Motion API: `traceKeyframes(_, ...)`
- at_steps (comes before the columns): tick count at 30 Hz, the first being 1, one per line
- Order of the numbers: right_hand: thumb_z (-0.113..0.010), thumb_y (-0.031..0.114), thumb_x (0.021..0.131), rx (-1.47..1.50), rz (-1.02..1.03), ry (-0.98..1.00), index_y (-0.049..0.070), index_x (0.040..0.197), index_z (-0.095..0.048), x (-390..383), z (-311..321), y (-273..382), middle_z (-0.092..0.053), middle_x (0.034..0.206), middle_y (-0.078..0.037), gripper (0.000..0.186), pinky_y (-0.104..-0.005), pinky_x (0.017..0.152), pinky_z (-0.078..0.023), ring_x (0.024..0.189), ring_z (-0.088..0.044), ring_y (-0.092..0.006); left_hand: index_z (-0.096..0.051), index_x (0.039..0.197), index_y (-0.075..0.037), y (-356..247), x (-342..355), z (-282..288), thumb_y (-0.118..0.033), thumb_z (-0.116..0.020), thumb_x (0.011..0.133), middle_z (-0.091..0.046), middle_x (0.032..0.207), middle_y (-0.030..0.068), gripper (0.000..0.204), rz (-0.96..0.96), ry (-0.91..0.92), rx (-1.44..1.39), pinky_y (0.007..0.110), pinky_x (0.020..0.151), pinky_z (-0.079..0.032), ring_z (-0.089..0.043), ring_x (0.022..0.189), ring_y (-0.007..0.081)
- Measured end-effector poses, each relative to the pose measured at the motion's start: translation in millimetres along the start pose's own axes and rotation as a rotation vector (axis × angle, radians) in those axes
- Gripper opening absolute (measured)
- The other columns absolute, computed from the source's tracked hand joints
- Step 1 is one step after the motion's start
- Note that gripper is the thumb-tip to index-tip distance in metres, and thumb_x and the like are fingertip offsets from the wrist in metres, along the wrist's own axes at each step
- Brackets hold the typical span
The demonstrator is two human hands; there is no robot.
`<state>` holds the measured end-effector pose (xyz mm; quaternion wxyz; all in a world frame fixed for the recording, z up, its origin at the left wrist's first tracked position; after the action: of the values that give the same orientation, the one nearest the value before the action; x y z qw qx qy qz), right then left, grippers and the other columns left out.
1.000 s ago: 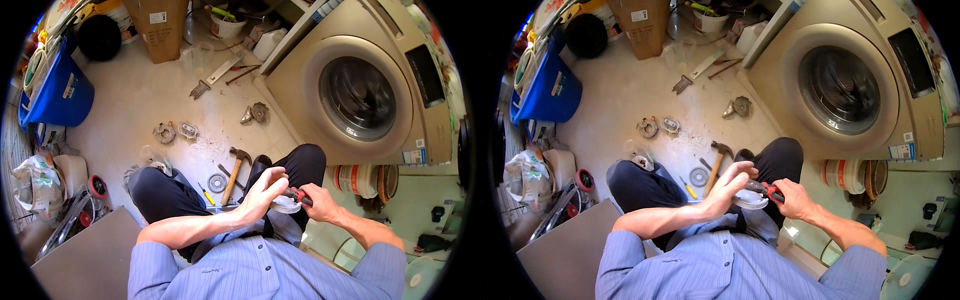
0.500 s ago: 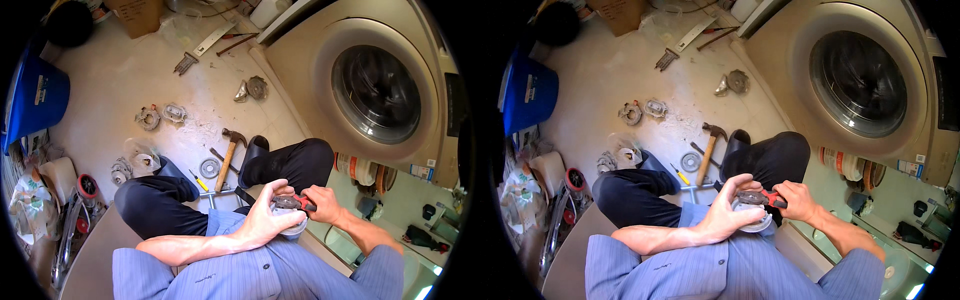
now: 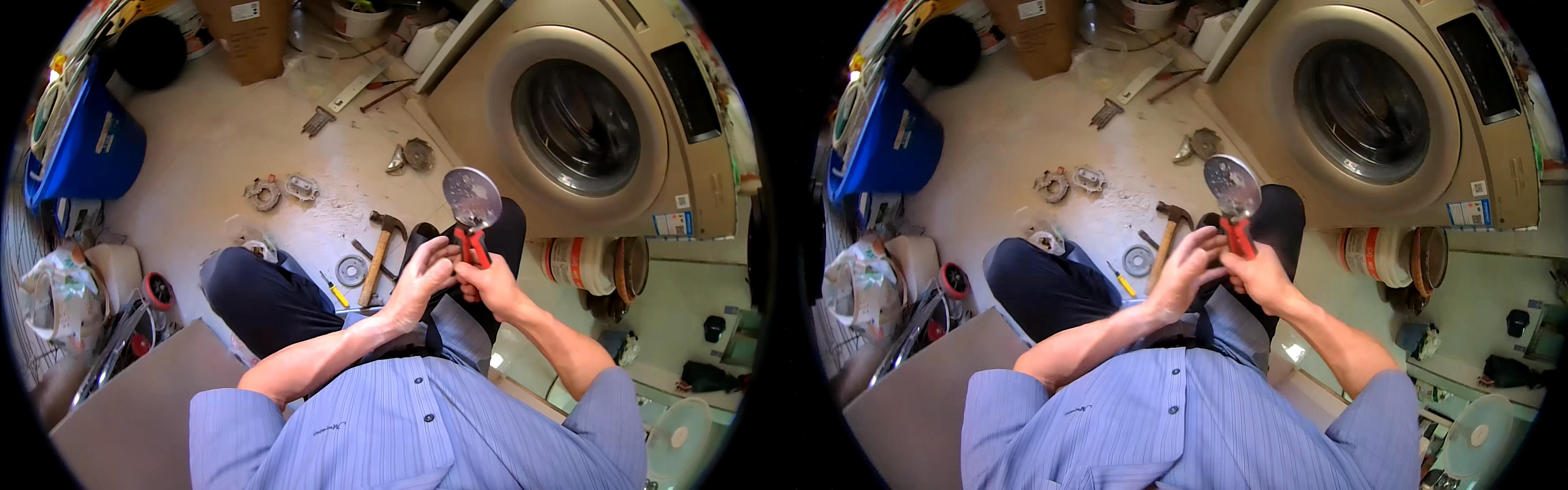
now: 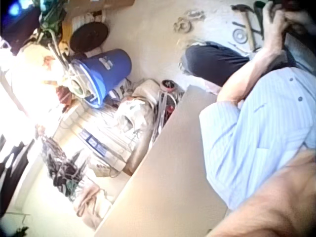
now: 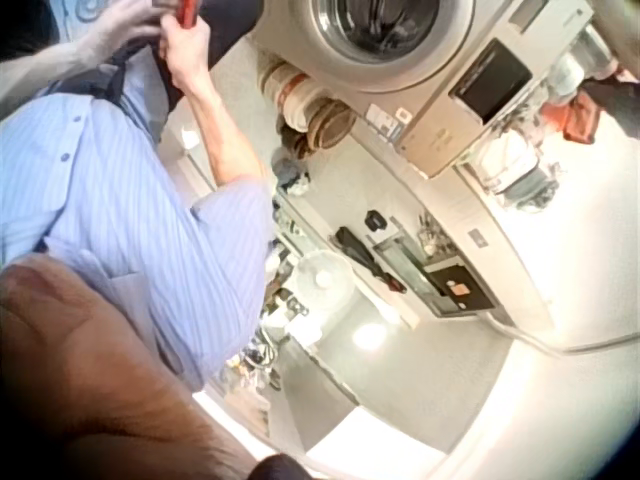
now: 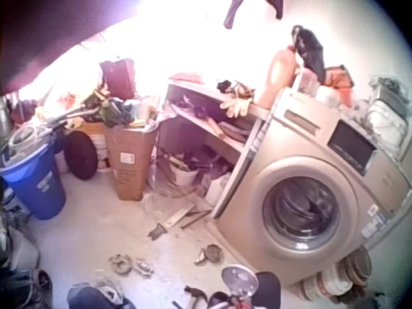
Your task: The person holds a metal housing and uses pliers and a screwdriver to bend and adjust metal tabs around the edge of the component.
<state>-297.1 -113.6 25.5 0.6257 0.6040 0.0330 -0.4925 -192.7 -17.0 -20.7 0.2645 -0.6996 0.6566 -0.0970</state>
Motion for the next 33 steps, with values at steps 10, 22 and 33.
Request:
traceKeyframes(10, -0.068, 0.023, 0.097, 0.260, -0.069, 0.332, 0.001, 0.076, -0.063, 9, -113, -32, -0.061, 0.064, -0.006, 0.030, -0.0302, 0.049, -0.046, 0.052, -0.057, -0.0153, -0.066, 0.122, 0.004, 88, -22, 93, -0.051, -0.034, 0.100, -0.069, 0.119, 0.0254, 0.066, 0.466, -0.127, -0.410, 0.040, 0.081, -0.052, -0.067, 0.100, 0.0342)
traceKeyframes(22, -0.073, 0.021, 0.091, 0.157, -0.081, 0.395, 0.001, 0.074, -0.061, 23, -136, -47, -0.062, 0.065, -0.004, 0.028, -0.0263, 0.050, -0.045, 0.054, -0.057, -0.0109, -0.071, 0.110, -0.002, 115, -53, 117, -0.074, -0.030, 0.095, -0.071, 0.090, 0.0124, 0.084, 0.375, -0.292, -0.494, 0.031, 0.047, -0.039, -0.054, 0.055, 0.0202)
traceKeyframes(33, -0.069, 0.016, 0.091, 0.149, 0.019, 0.391, 0.000, 0.081, -0.064, 27, -165, -49, -0.064, 0.070, -0.005, 0.019, -0.0315, 0.054, -0.045, 0.061, -0.061, -0.0122, -0.064, 0.095, -0.012, 66, -72, 117, -0.038, -0.044, 0.098, -0.060, 0.076, 0.0026, 0.033, 0.151, -0.636, -0.354, 0.028, 0.047, -0.039, -0.054, 0.055, 0.0147)
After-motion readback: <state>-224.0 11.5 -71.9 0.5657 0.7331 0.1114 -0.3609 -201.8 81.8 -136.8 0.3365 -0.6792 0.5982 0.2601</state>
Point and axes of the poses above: each hand's wrist, its own x-axis towards the middle knuckle, its own z-axis out of the back of the hand, y = z × x, the point moved 6 cm from there along x, towards the middle knuckle
